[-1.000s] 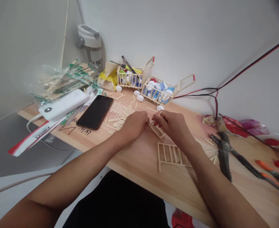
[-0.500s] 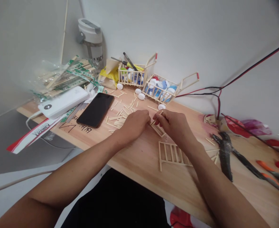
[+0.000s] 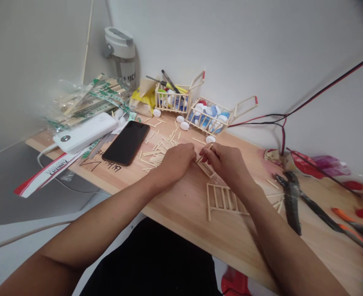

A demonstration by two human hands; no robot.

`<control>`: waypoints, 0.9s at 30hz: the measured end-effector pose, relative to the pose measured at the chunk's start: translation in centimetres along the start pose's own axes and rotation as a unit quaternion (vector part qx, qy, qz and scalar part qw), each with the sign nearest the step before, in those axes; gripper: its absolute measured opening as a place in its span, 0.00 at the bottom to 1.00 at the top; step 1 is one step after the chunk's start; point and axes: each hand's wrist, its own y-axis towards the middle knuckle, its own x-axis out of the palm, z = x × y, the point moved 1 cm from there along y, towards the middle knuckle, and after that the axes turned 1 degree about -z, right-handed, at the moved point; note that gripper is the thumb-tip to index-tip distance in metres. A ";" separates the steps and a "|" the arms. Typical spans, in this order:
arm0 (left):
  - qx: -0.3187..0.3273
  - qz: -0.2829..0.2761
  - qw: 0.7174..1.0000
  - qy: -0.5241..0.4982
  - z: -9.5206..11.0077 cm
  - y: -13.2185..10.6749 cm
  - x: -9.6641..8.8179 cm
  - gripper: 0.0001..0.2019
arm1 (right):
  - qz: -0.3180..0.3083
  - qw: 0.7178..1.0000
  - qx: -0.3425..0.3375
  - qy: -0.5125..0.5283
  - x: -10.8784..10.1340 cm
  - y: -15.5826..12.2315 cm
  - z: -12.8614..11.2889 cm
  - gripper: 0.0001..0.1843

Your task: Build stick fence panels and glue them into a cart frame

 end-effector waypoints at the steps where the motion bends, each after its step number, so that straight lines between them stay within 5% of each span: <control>1: 0.001 -0.001 1.000 0.003 -0.1 0.0 0.1 0.13 | 0.002 1.000 -0.002 -0.003 0.0 0.0 0.0 0.14; 12: 0.001 0.004 1.000 -0.002 -0.3 0.0 0.3 0.12 | -0.013 1.000 0.010 -0.005 -0.3 -0.1 0.4 0.16; 21: 0.025 0.037 0.999 0.007 -1.1 0.1 0.9 0.11 | 0.025 0.996 0.061 -0.064 -5.8 -1.2 0.3 0.20; 27: -0.002 0.101 0.995 -0.023 -1.0 0.3 -0.2 0.11 | 0.062 0.988 0.121 -0.068 -7.3 -5.1 2.5 0.16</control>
